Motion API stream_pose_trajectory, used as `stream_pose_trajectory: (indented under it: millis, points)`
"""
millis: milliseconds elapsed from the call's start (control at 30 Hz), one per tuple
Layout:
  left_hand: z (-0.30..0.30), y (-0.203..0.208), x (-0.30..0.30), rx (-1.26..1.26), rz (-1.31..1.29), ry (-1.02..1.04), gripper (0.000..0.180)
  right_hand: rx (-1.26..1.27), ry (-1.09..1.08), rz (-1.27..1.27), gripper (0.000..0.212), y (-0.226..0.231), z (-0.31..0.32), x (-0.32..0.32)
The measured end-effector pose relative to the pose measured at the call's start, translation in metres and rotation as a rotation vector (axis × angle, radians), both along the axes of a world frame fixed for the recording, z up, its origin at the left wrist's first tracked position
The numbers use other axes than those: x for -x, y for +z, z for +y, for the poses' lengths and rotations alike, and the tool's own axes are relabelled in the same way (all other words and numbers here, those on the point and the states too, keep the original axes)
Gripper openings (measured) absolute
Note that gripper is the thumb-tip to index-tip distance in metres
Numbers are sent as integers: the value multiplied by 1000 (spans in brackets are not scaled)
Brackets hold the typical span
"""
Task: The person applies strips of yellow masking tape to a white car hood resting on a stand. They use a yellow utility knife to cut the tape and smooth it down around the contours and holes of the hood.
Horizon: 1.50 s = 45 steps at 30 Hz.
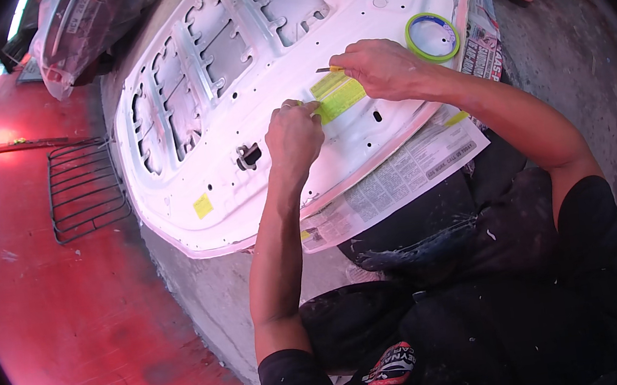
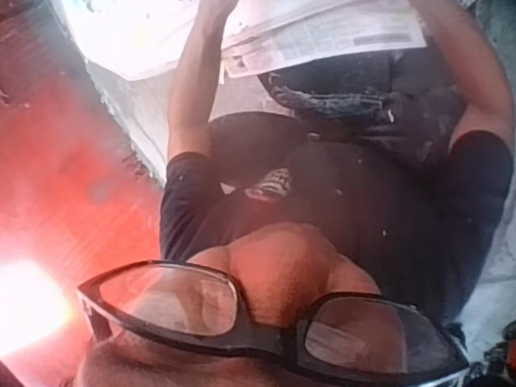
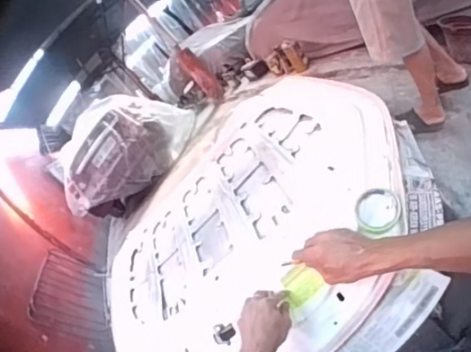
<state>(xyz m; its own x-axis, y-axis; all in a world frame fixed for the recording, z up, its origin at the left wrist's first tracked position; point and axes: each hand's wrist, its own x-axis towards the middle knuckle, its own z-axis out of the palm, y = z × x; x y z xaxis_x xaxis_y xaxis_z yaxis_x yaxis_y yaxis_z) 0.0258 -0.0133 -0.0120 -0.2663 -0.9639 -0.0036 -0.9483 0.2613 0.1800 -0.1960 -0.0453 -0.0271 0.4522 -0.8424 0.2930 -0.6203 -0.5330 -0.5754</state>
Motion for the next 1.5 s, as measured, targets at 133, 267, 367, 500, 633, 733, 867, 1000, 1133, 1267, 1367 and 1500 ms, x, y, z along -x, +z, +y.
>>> stream_pose_trajectory:
  millis: [133, 267, 367, 500, 633, 733, 867, 1000, 1133, 1267, 1367, 1500]
  points:
    - [-5, -7, -8, 25, 18, -8, 31, 8, 8, 33, 21, 0, 0, -2]
    - [-6, -7, -10, 3, 8, -12, 29, 0, -1, -2, 21, 1, 3, 2]
    - [-9, 6, -12, -103, 97, 121, 28, -1, 4, 5, 21, 1, 2, 4]
    - [-8, 1, -15, -26, 93, 43, 28, -50, 6, 52, 22, 4, 4, -1]
    - [-2, 2, -2, 46, -30, 35, 27, -119, 28, 118, 25, 7, 6, -4]
    - [-8, -4, 7, 96, -193, -16, 23, -92, 23, 101, 25, 3, 5, -3]
    - [-14, -7, 10, 196, -345, -158, 16, -94, 17, 101, 25, 4, 6, 0]
    - [-10, -12, 19, 287, -429, -215, 11, -71, -2, 68, 22, 4, 7, 5]
    - [-14, -19, 19, 306, -450, -233, 12, -26, -68, 62, 26, 1, 2, 11]
    - [-23, -12, -6, 84, -242, -283, 14, -31, -160, -77, 28, 5, 1, 14]
    - [-26, 10, -39, -422, 292, -136, 29, -41, -191, -142, 29, 5, -1, 22]
    - [-18, 32, -47, -231, 493, 117, 32, -78, -204, -153, 24, 9, -4, 23]
